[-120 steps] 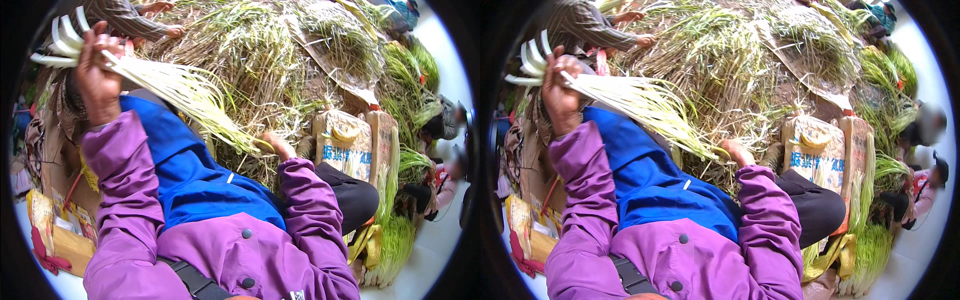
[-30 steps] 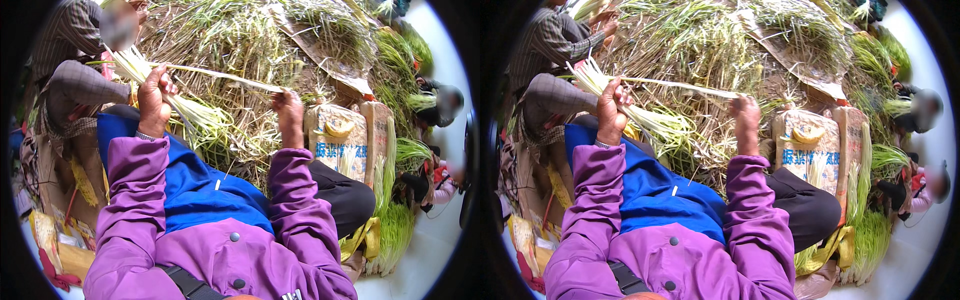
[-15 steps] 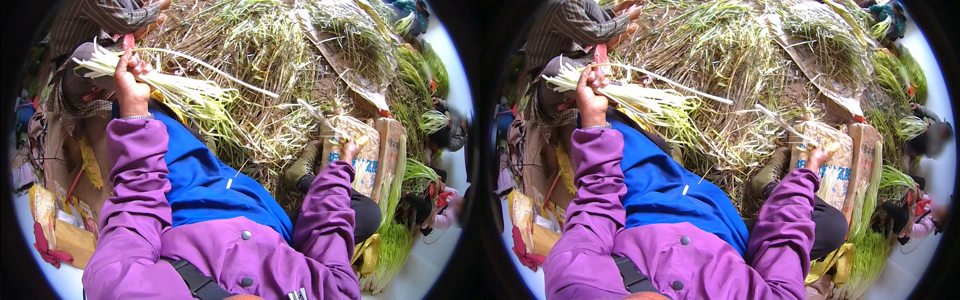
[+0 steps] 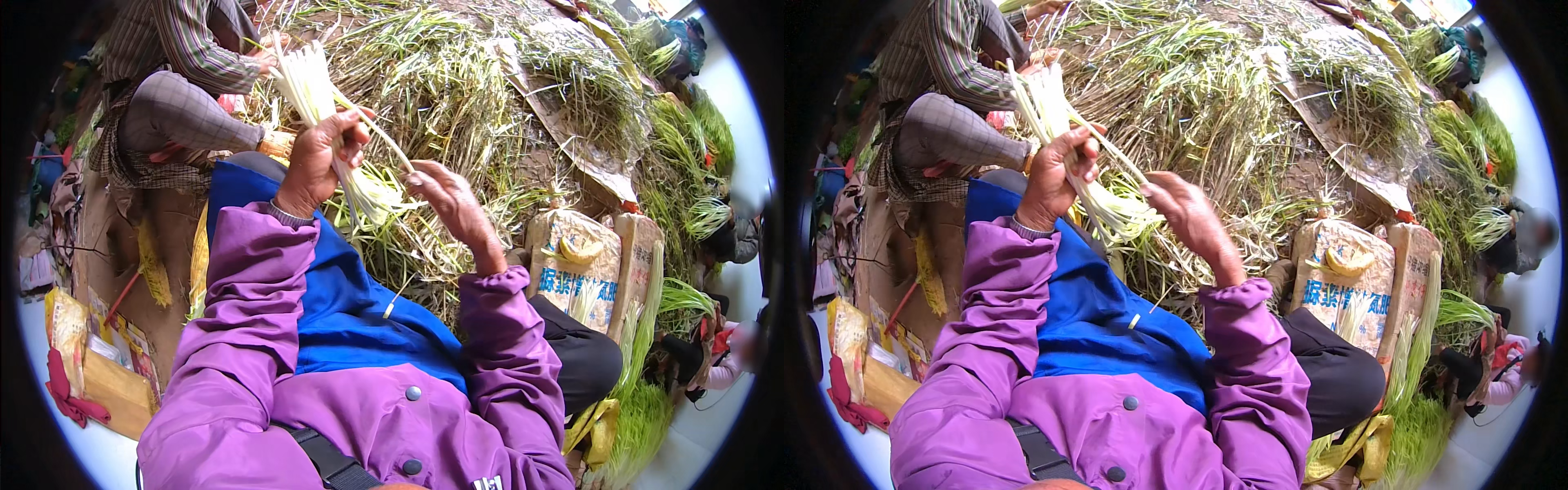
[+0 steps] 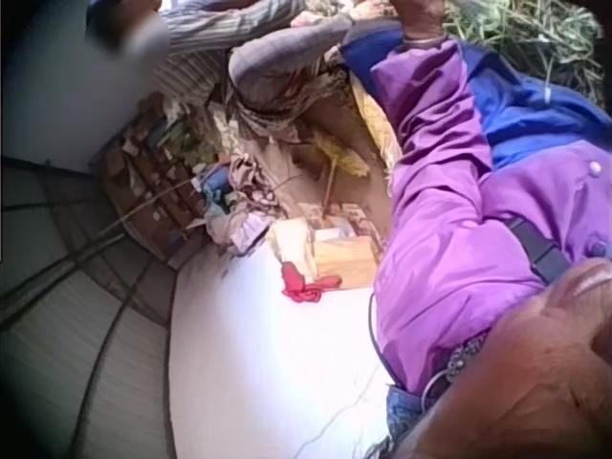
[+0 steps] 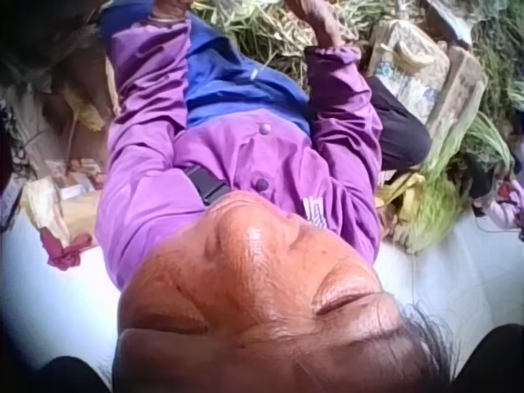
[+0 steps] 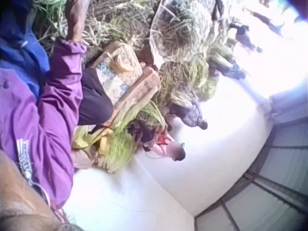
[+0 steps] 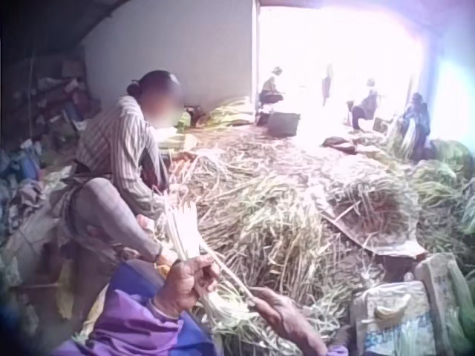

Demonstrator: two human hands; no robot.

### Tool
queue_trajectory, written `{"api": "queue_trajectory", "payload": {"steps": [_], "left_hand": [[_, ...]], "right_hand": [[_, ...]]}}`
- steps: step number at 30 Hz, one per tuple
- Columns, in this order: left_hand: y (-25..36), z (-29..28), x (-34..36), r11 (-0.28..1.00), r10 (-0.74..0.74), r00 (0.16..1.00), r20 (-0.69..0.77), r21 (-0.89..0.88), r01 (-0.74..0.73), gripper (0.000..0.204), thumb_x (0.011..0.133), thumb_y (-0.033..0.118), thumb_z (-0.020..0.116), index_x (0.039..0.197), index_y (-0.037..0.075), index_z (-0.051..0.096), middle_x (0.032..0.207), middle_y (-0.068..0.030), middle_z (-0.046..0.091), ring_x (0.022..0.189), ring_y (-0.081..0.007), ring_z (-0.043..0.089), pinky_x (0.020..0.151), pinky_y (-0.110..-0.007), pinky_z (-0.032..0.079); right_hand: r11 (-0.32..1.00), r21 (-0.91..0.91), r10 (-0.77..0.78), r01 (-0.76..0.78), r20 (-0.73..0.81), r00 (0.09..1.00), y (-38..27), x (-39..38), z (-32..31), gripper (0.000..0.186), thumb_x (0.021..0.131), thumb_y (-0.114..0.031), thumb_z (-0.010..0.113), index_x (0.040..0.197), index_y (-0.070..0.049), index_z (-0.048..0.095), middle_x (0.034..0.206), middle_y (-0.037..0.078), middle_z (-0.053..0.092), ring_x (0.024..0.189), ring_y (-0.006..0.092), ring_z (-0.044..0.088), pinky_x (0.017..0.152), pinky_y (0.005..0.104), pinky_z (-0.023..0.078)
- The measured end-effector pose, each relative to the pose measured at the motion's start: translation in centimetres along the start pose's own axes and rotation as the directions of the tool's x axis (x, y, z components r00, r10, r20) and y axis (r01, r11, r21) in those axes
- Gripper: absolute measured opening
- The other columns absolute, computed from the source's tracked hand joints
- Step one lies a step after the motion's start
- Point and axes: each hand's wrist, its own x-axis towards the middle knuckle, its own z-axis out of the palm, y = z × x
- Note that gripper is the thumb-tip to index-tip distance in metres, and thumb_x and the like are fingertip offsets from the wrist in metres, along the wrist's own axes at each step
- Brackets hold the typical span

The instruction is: The person sits on the floor and peels the outer layers from long, pale vegetable stalks by hand. They hold a stalk in one hand and strip the layers with the other, dropping the waste onto a pile on the floor.

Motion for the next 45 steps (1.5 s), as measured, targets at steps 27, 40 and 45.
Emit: {"api": "queue_trajectory", "payload": {"steps": [27,40,45], "left_hand": [[-4.1,1.2,0.7,0.951,-0.114,0.971,-0.211,0.258,0.168,0.020,0.085,0.024,0.067,0.083,0.004,0.064,0.058,0.0024,0.055,0.043,-0.0034,0.043,0.039,-0.017,0.033],[-3.5,2.5,-0.7,0.907,-0.251,0.958,0.140,0.381,0.182,0.025,0.092,0.024,0.053,0.091,0.002,0.064,0.059,0.0035,0.051,0.048,-0.0042,0.043,0.046,-0.019,0.033],[-4.4,4.4,-1.6,0.838,-0.274,0.944,0.185,0.528,0.140,0.026,0.092,0.027,0.048,0.075,0.009,0.055,0.057,0.0020,0.048,0.049,-0.0068,0.043,0.046,-0.021,0.031]], "right_hand": [[0.562,-0.819,-0.387,0.115,-0.138,0.912,-1.0,-2.1,2.1,0.014,0.087,-0.022,0.057,0.087,-0.008,0.057,0.074,0.012,0.058,0.068,0.0313,0.061,0.059,0.0411,0.049],[0.968,0.248,0.061,-0.026,-0.135,0.989,-1.2,-1.0,-1.3,0.040,0.093,-0.036,0.052,0.109,0.000,0.059,0.093,0.004,0.063,0.079,0.0117,0.058,0.071,0.0249,0.046],[0.863,0.500,0.005,0.075,-0.158,0.987,-0.5,-0.5,0.1,0.022,0.091,-0.019,0.057,0.101,0.001,0.060,0.089,0.004,0.062,0.080,0.0099,0.058,0.073,0.0238,0.048]]}}
